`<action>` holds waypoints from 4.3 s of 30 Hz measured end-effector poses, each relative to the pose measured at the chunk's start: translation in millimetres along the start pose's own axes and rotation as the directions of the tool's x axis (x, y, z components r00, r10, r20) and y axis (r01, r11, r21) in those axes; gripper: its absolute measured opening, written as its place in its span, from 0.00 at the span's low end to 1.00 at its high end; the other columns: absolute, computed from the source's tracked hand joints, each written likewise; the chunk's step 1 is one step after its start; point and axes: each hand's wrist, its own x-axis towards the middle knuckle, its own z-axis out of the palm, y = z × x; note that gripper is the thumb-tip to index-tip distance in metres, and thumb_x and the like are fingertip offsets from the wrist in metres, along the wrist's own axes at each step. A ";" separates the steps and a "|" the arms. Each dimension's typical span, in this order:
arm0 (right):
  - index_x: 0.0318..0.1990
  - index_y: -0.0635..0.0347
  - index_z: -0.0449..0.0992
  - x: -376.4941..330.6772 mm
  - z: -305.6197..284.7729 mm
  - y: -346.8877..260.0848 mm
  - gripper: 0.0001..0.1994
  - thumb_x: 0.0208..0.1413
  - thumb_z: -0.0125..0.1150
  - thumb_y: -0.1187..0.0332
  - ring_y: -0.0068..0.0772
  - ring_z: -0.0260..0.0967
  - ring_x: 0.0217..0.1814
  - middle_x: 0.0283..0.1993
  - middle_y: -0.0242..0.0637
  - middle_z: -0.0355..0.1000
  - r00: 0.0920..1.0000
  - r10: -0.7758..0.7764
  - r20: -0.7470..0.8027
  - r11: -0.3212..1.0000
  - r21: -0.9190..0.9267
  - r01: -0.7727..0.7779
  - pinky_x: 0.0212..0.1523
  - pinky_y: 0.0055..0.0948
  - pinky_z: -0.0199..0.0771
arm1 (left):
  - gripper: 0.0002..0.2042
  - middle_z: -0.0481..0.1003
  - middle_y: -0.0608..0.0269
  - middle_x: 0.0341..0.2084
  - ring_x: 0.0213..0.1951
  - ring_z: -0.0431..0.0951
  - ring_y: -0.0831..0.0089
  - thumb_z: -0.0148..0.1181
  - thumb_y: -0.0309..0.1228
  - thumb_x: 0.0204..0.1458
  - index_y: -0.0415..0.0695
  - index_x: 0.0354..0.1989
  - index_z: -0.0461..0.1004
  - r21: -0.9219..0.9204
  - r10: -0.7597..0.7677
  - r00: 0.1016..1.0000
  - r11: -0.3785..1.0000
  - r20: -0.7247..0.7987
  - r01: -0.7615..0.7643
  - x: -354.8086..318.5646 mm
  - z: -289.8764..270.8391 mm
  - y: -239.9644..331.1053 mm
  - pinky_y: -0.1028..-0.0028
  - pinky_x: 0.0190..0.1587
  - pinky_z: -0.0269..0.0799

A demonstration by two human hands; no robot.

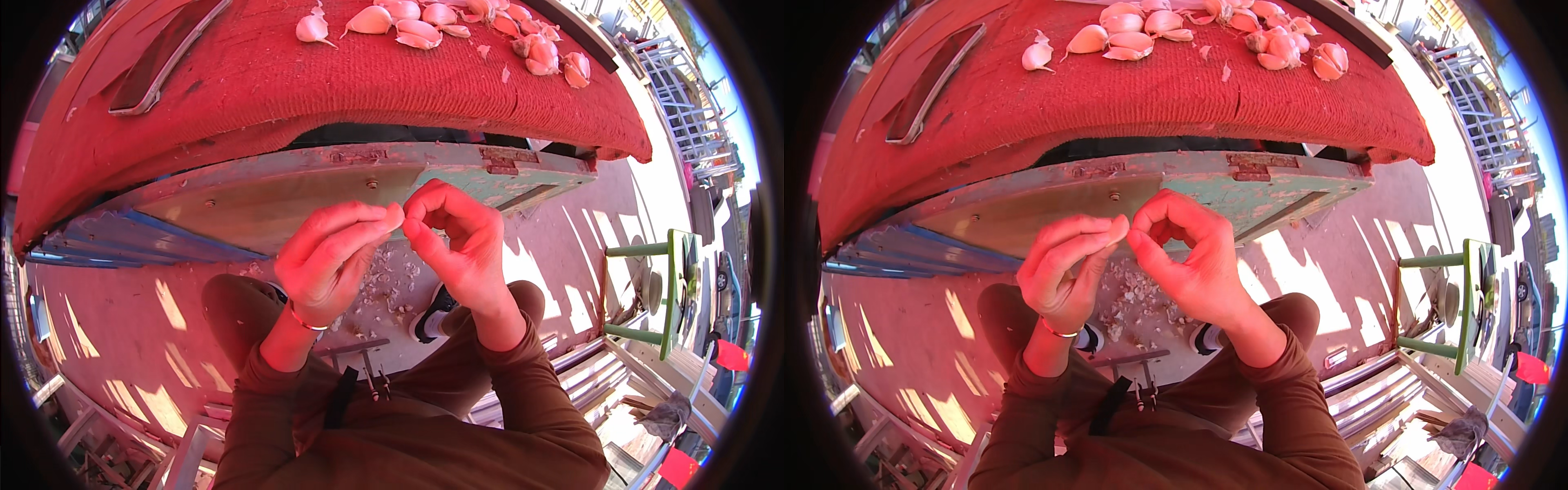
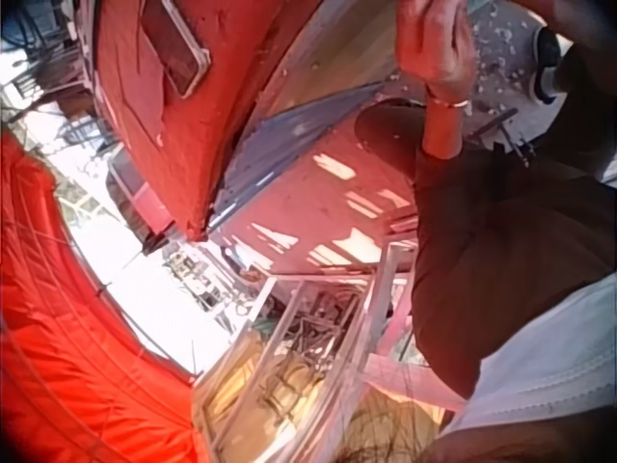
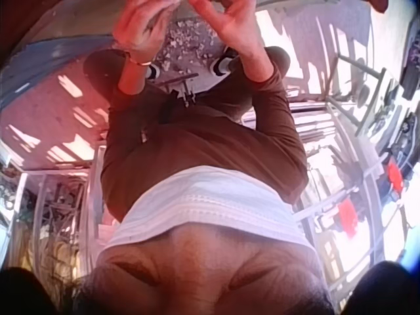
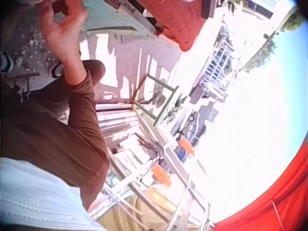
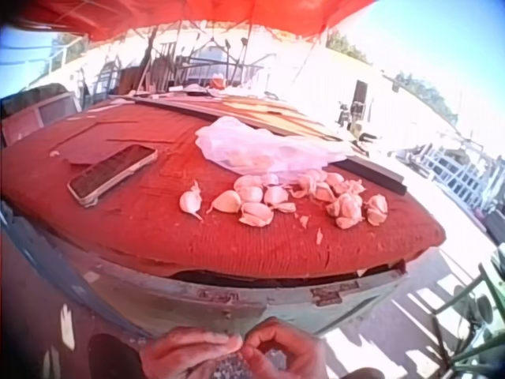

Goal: The person peels garlic cloves by hand on a red cloth-covered surface, removing the outer skin and placing peeled cloves aside. A pair of scissors is briefly used to trim a clove. The work area is outdoors under bright sunlight.

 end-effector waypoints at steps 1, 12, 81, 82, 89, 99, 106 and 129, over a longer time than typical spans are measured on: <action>0.37 0.65 0.76 0.7 0.8 0.8 0.04 0.60 0.67 0.77 0.17 0.70 0.37 0.37 0.30 0.73 1.000 -0.001 -0.018 1.000 0.010 0.002 0.40 0.21 0.72 | 0.14 0.82 0.53 0.40 0.40 0.83 0.66 0.73 0.13 0.48 0.38 0.42 0.80 -0.008 -0.003 1.000 1.000 -0.003 0.002 -0.2 0.3 0.0 0.70 0.45 0.81; 0.39 0.67 0.75 1.3 -17.9 -3.1 0.05 0.59 0.63 0.84 0.21 0.71 0.40 0.42 0.34 0.72 0.996 -0.049 0.077 0.988 -0.146 0.060 0.43 0.22 0.74 | 0.10 0.76 0.47 0.49 0.51 0.81 0.62 0.61 0.10 0.58 0.32 0.46 0.74 -0.560 -0.401 0.910 0.733 0.102 0.386 -5.1 -9.9 -5.4 0.64 0.55 0.82; 0.41 0.63 0.79 7.4 -1.1 -6.5 0.13 0.49 0.72 0.84 0.31 0.78 0.38 0.43 0.40 0.75 0.924 -0.375 0.072 0.853 -0.364 0.375 0.40 0.29 0.78 | 0.10 0.80 0.53 0.39 0.42 0.82 0.68 0.70 0.12 0.51 0.34 0.41 0.81 -0.256 -0.342 0.936 0.901 0.083 0.351 -1.5 -11.4 3.5 0.71 0.45 0.80; 0.41 0.62 0.79 7.2 -0.8 -6.3 0.13 0.49 0.72 0.84 0.32 0.78 0.38 0.43 0.40 0.75 0.925 -0.374 0.070 0.853 -0.366 0.373 0.40 0.29 0.78 | 0.10 0.82 0.55 0.37 0.40 0.83 0.69 0.72 0.14 0.49 0.36 0.40 0.82 -0.267 -0.362 0.931 0.893 0.046 0.361 -0.2 -8.0 5.9 0.72 0.43 0.80; 0.41 0.66 0.79 5.1 0.9 -3.9 0.14 0.46 0.73 0.86 0.35 0.75 0.45 0.43 0.41 0.76 0.921 -0.385 0.062 0.847 -0.373 0.379 0.45 0.31 0.76 | 0.10 0.84 0.57 0.35 0.38 0.83 0.70 0.73 0.14 0.48 0.37 0.39 0.84 -0.250 -0.357 0.934 0.904 0.002 0.346 0.7 -6.2 6.9 0.73 0.41 0.79; 0.40 0.65 0.80 6.3 0.1 -4.4 0.13 0.46 0.73 0.86 0.36 0.75 0.45 0.43 0.42 0.76 0.915 -0.396 0.085 0.833 -0.387 0.396 0.45 0.32 0.76 | 0.10 0.83 0.56 0.36 0.37 0.82 0.71 0.72 0.14 0.49 0.37 0.40 0.84 -0.283 -0.366 0.930 0.892 0.004 0.353 -1.6 -6.0 5.6 0.73 0.40 0.79; 0.40 0.65 0.80 7.1 1.6 -7.4 0.14 0.45 0.73 0.86 0.36 0.75 0.44 0.42 0.42 0.76 0.915 -0.396 0.078 0.841 -0.369 0.396 0.45 0.32 0.76 | 0.10 0.83 0.56 0.36 0.38 0.82 0.71 0.73 0.15 0.49 0.37 0.40 0.84 -0.299 -0.377 0.926 0.884 -0.001 0.359 -2.2 -5.6 6.0 0.73 0.40 0.79; 0.38 0.61 0.79 8.3 -0.6 -4.6 0.12 0.48 0.73 0.82 0.35 0.77 0.43 0.43 0.40 0.76 0.914 -0.397 0.084 0.830 -0.392 0.396 0.42 0.32 0.78 | 0.09 0.81 0.55 0.38 0.40 0.82 0.71 0.71 0.14 0.52 0.34 0.40 0.81 -0.369 -0.451 0.892 0.826 0.019 0.425 -5.0 -5.7 5.8 0.73 0.43 0.79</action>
